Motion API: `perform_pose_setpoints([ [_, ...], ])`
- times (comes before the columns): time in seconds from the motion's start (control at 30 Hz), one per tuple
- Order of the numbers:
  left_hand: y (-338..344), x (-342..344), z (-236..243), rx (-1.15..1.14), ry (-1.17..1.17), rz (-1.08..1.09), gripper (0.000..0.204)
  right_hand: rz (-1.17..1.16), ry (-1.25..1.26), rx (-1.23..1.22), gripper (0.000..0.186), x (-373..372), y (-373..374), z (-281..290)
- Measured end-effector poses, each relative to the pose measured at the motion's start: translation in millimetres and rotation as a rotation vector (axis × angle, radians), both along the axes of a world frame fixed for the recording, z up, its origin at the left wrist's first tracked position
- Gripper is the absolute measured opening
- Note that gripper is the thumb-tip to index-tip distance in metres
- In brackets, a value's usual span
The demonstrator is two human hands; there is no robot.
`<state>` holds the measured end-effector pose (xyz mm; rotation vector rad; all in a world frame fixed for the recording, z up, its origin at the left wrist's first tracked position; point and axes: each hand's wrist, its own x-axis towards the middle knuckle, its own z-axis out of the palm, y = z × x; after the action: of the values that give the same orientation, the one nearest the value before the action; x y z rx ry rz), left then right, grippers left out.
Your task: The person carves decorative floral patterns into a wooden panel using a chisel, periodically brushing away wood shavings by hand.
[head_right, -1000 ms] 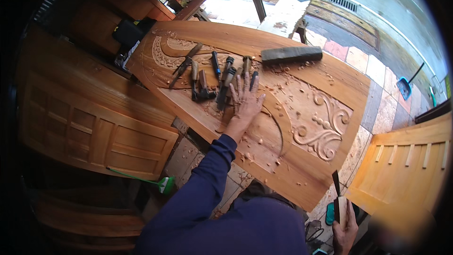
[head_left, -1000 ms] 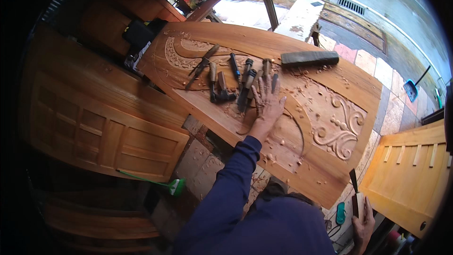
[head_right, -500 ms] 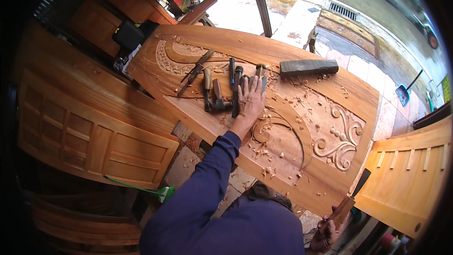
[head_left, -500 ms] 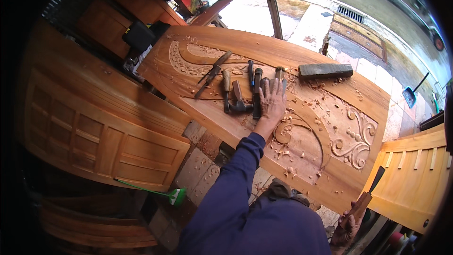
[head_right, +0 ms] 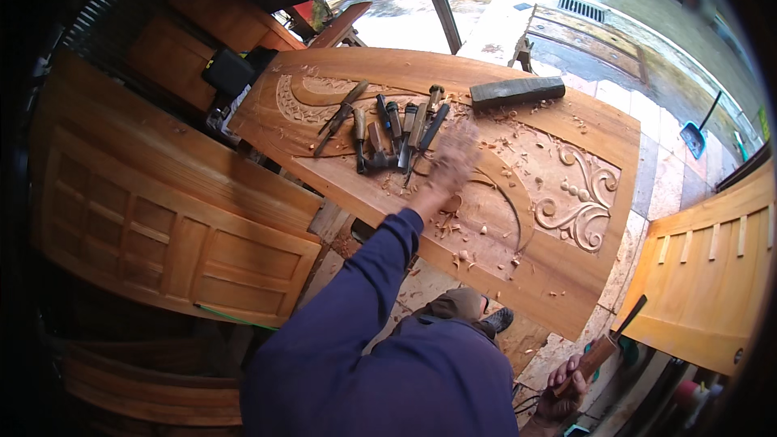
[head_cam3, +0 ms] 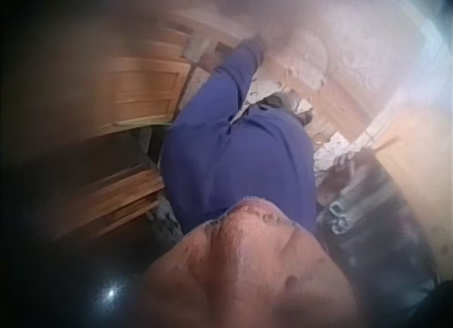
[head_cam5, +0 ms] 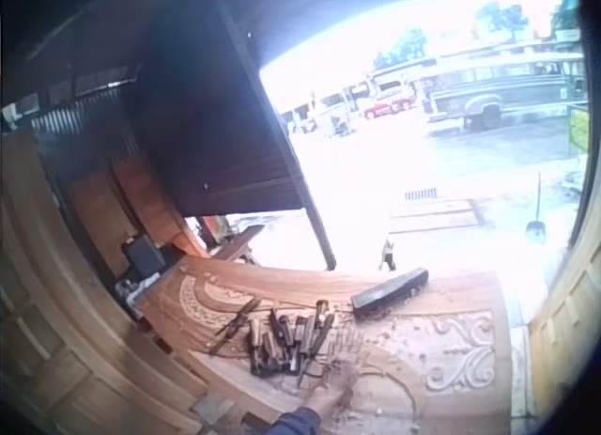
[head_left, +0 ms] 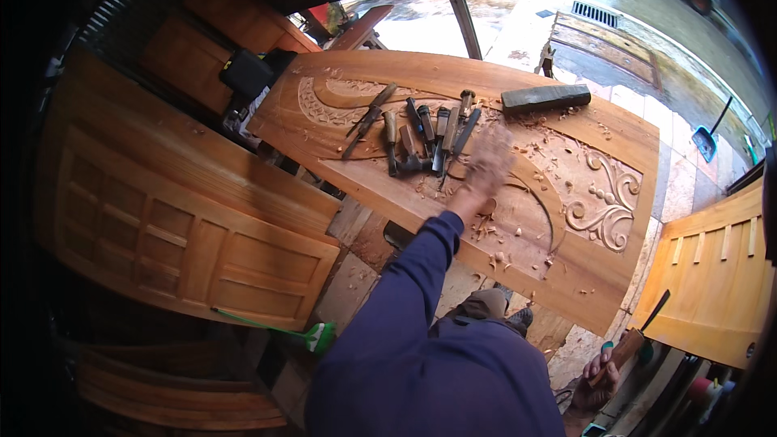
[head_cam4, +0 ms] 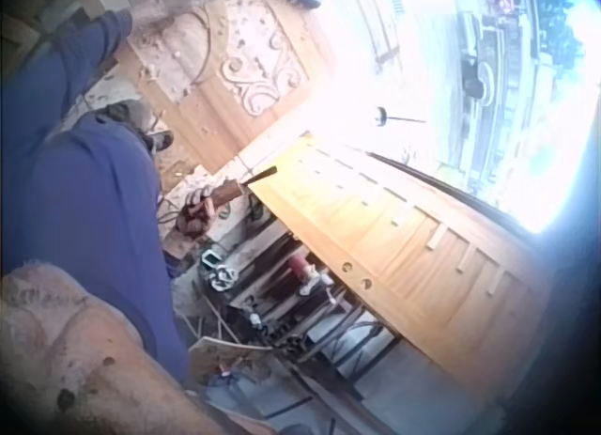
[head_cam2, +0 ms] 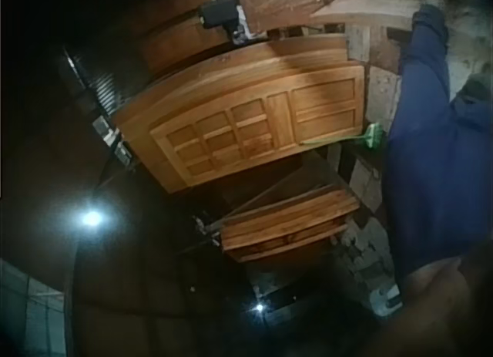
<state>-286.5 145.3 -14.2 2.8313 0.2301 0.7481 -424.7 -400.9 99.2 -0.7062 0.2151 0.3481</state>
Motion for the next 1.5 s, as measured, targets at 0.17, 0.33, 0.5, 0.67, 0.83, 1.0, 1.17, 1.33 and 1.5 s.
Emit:
perform_pose_setpoints([
  [0.17, -88.4, -7.7, 33.6, -0.115, 0.259, -0.097, 0.071, -0.064, -0.073, 0.02, 0.069, -6.6, 12.6, -27.2],
  [0.33, -69.5, -6.0, 2.8, -0.142, 0.18, 0.01, 0.071, -0.078, -0.078, -0.025, 0.082, -10.6, 35.7, -21.7],
  [0.5, -73.4, -2.7, 1.4, -0.214, 0.15, -0.043, 0.07, -0.057, -0.171, -0.039, 0.086, -14.1, 90.1, -4.8],
  [0.67, -60.4, -22.6, 2.7, -0.297, 0.144, -0.096, 0.069, -0.057, -0.08, -0.035, 0.082, -27.6, 180.0, -0.1],
  [0.83, -68.8, -15.5, 13.4, -0.446, 0.12, -0.173, 0.071, -0.038, -0.062, -0.057, 0.079, -43.9, 252.9, -6.5],
  [1.0, -63.0, -19.3, 30.2, -0.493, 0.199, -0.234, 0.068, -0.039, -0.022, -0.166, 0.076, -69.7, 284.3, -7.7],
  [1.17, -61.1, -19.9, 29.1, -0.497, 0.236, -0.268, 0.071, -0.11, -0.032, -0.282, 0.074, -64.5, 287.5, -13.1],
  [1.33, -58.8, -22.3, 37.9, -0.504, 0.271, -0.285, 0.069, -0.286, -0.174, -0.604, 0.074, -10.0, 249.1, -42.0],
  [1.5, -62.1, -21.7, 30.8, -0.458, 0.232, -0.279, 0.069, -0.34, -0.27, -0.697, 0.069, 34.1, 234.4, -69.3],
])
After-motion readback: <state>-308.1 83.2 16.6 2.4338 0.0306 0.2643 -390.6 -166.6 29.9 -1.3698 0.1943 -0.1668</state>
